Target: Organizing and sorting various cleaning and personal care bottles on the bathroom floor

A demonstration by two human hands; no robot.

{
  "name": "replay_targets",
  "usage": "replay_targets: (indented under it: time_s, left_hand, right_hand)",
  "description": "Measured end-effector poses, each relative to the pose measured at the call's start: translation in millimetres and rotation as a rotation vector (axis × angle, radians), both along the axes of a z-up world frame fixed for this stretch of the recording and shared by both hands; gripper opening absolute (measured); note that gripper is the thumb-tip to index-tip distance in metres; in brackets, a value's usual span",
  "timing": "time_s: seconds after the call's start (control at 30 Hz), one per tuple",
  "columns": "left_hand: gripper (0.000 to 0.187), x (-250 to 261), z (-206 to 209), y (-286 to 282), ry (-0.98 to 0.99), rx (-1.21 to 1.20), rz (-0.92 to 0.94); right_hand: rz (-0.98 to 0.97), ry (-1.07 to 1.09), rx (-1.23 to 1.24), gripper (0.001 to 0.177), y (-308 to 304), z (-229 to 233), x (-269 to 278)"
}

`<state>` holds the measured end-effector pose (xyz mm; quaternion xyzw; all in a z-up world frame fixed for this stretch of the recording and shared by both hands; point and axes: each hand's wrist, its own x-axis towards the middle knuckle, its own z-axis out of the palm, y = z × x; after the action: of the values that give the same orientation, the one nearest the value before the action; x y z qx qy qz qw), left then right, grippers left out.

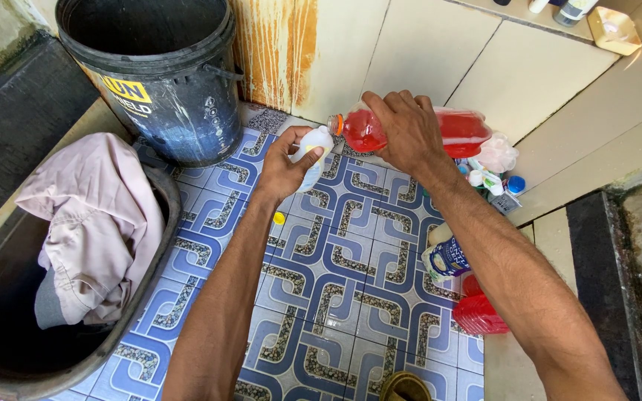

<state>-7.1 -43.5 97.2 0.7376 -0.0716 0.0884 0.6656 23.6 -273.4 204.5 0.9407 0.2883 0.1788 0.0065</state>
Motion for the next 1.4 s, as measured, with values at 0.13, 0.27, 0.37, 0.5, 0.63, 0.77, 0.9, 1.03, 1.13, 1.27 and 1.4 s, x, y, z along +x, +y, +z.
replay_targets:
  time_s: [0.13,0.27,0.37,0.5,0.63,0.77,0.9,1.03,1.13,1.27,1.4]
  left_hand:
    - [0.034,-1,-1,0,0.016,-0.014,0.003]
    - [0.032,1,-4,-1,0.001,-0.009,0.005]
    - [0.032,-1,-2,0,-0.004,0.002,0.013]
    - [0.032,-1,0,-1,0.051,-0.004,0.010]
    - [0.031,1,-4,0,-0.010,0.013,0.013]
    - [0.032,0,6,-2,-0.012,-0.008,0.007]
    - [0.032,6,36,-3,0.000,-0.085,-0.025]
    - [0.032,29,66,-1,-0.134,-0.135,-0.073]
    - [0.034,41,105,1,-0.240,-0.303,-0.129]
    - [0.033,37,149,-2,-0.211,-0.409,-0.165]
    - [0.032,34,171,-3,-0.263,-0.436,-0.233]
  right_hand:
    - [0.011,-0.014,0.005,0.100,-1,-1,0]
    - [0.008,-0.015,-0.010,0.099,0,0,-1]
    - [0.004,-0.015,-0.017,0.098,0,0,-1]
    - [-0.003,-0.008,-0.017,0.098,1,1,-2]
    - [0.006,-0.005,-0.002,0.097,0,-1,0]
    - [-0.026,0.015,0.016,0.100,2,6,-6]
    - [-0.035,0.064,0.177,0.102,1,22,-7]
    - [-0.087,0.255,0.536,0.102,-16,33,-8]
    - [-0.046,0.269,0.915,0.090,-31,43,-3]
    - [-0.032,0.432,1.091,0.086,-30,63,-8]
    - [-0.047,0.384,1.083,0.084,-18,88,-14]
